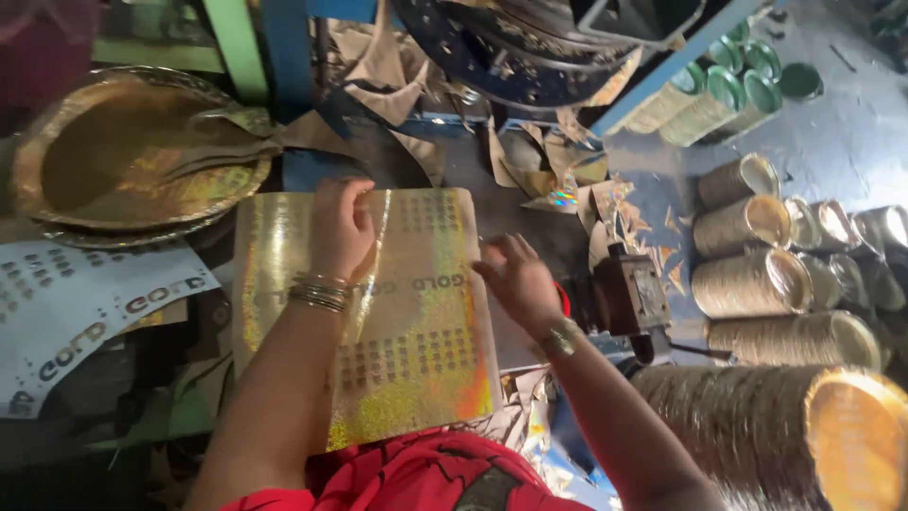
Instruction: The person peels gold foil-coated paper sheets one at a time from a stack, places each sheet into a foot-and-hand operated press machine that stamps it into a disposable plate, removes the formed plate, and stacks the finished plates on a growing pile beside the machine.
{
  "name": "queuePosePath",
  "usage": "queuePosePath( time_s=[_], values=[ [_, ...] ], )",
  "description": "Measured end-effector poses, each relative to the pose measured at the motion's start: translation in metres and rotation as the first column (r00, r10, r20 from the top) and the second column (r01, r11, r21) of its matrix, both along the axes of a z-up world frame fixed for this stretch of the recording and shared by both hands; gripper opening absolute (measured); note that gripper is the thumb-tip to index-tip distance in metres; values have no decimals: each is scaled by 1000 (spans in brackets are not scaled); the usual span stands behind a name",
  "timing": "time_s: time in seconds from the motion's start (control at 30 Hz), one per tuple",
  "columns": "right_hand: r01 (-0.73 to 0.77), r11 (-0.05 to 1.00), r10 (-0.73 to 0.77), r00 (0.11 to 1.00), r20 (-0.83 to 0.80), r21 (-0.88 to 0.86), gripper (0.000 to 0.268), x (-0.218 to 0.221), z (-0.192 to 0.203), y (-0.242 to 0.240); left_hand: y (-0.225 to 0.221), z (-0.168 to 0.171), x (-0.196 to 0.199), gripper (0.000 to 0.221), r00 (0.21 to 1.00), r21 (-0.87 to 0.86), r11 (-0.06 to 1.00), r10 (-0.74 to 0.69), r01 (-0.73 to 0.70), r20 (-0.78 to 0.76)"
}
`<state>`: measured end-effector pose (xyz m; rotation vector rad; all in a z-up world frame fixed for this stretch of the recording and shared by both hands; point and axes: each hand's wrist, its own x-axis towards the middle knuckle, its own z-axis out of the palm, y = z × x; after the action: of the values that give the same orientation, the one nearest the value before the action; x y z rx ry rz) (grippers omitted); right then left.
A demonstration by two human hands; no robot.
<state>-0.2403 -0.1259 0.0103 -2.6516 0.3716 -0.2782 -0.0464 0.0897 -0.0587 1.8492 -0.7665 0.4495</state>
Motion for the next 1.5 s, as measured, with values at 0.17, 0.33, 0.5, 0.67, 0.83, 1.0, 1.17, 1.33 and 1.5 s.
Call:
queuePosePath(
  time_s=[0.17,0.33,0.5,0.67,0.83,1.0,1.17,1.33,1.5],
  values=[
    [-134,870,203,974,97,-474,46,38,-34,17,-1,-3,0,43,999,-51,999,-7,5,-39],
    [-164,844,246,964,97,-510,41,33,-27,13,-2,-14,12,37,999,-56,998,3,-5,-35],
    [-204,853,279,956,89,-480,45,46,-37,5,2,2,2,42,997,-111,993,-39,31,-73],
    [-196,935,251,955,159,-295,40,30,-7,19,1,-16,12,28,995,-71,997,-24,16,-100],
    [-73,913,145,977,154,-401,51,49,-34,-7,3,-10,7,14,995,-63,997,-55,49,-87],
    [-188,919,251,957,146,-346,24,34,-13,3,4,4,10,23,996,-99,991,-83,85,27],
    [-174,980,192,956,220,-98,32,43,-16,-5,1,-30,13,24,977,-166,984,-96,65,-188],
    [-180,854,300,937,178,-489,25,43,-24,-4,3,-12,16,25,981,-186,979,-116,87,-154],
    [-227,968,246,936,252,-105,35,27,12,15,-2,-43,18,21,993,-182,980,-97,83,-65]
  ],
)
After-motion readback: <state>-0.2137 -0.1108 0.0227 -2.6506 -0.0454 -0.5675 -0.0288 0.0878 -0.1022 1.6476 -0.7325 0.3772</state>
